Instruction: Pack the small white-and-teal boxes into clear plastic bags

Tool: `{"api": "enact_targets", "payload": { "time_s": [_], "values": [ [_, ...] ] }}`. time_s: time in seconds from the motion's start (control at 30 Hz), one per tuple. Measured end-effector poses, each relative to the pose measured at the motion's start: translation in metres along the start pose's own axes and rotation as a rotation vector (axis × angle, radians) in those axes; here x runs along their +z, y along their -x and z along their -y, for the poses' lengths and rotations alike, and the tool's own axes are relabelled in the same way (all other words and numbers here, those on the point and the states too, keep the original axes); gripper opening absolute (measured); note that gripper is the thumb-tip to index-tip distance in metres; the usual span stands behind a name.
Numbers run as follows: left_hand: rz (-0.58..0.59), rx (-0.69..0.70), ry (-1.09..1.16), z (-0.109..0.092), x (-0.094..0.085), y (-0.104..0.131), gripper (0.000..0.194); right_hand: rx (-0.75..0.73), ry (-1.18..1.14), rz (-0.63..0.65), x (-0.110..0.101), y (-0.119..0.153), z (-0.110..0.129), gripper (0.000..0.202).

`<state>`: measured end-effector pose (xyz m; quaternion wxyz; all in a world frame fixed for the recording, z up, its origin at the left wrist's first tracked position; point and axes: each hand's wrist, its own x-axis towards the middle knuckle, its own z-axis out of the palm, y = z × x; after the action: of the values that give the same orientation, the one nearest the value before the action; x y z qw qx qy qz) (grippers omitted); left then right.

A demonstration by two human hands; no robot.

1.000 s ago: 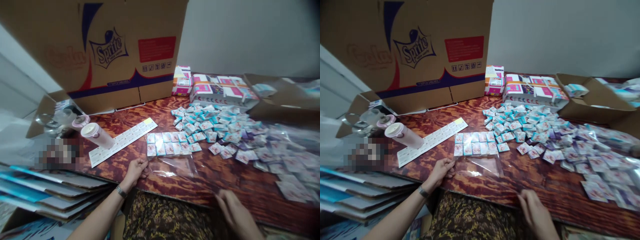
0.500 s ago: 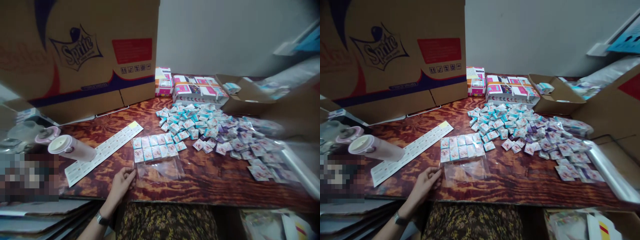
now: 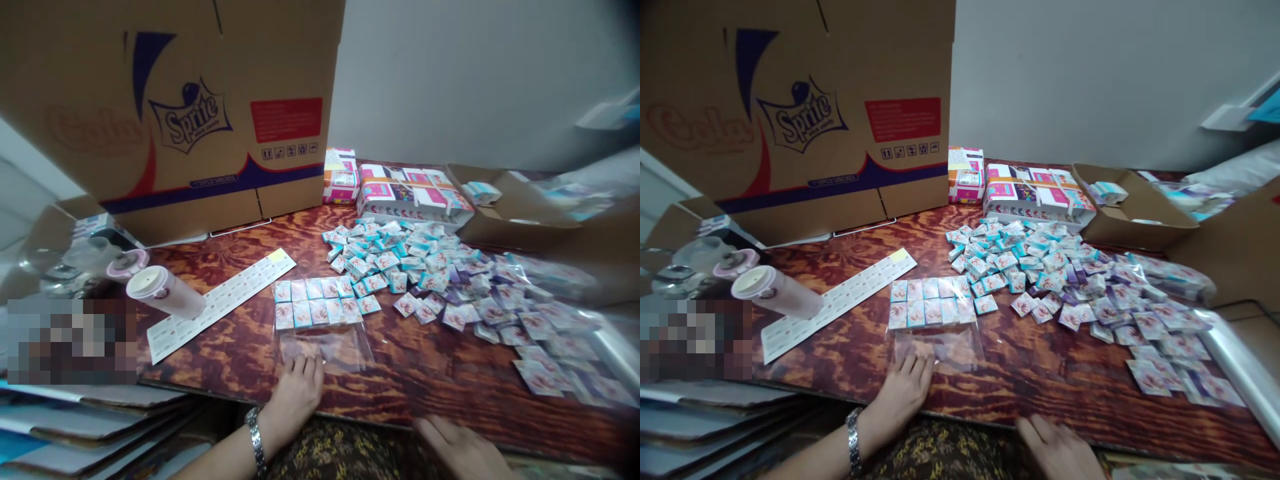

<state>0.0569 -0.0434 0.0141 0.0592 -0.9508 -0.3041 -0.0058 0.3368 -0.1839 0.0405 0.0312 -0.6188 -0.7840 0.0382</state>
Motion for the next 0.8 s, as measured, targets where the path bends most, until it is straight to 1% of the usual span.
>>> {"api": "enact_targets", "payload": {
  "time_s": [0.1, 0.2, 0.27, 0.3, 0.4, 0.47, 0.57, 0.7, 0.8],
  "values": [
    [0.024, 0.042, -0.049, 0.003, 0.003, -0.005, 0.037, -0.076, 0.029, -0.13, -0.011, -0.048, 0.006, 0.035],
    [0.011, 0.073, -0.059, 0.005, 0.002, -0.008, 0.035, -0.028, -0.016, -0.238, -0.014, -0.094, 0.007, 0.028],
    [0.011, 0.072, -0.059, 0.004, 0.001, -0.01, 0.036, 0.001, -0.015, -0.275, -0.011, -0.124, 0.003, 0.036],
    [0.015, 0.06, -0.06, 0.003, 0.002, -0.01, 0.038, 0.004, -0.001, -0.258, -0.009, -0.139, 0.001, 0.044],
    [0.002, 0.019, -0.068, -0.005, 0.007, -0.011, 0.043, -0.054, 0.035, -0.192, 0.0, -0.174, -0.004, 0.066],
    [-0.015, 0.014, -0.062, -0.011, 0.013, -0.01, 0.043, -0.093, 0.035, -0.167, 0.007, -0.189, -0.004, 0.074],
    [-0.008, 0.056, -0.042, -0.016, 0.019, -0.007, 0.04, -0.109, 0.025, -0.159, 0.017, -0.202, -0.003, 0.074],
    [-0.008, 0.099, -0.03, -0.013, 0.017, -0.004, 0.039, -0.058, 0.049, -0.155, 0.021, -0.207, 0.001, 0.065],
    [-0.008, 0.092, -0.025, -0.012, 0.016, -0.004, 0.04, -0.036, 0.075, -0.153, 0.017, -0.206, 0.007, 0.07]
  ]
}}
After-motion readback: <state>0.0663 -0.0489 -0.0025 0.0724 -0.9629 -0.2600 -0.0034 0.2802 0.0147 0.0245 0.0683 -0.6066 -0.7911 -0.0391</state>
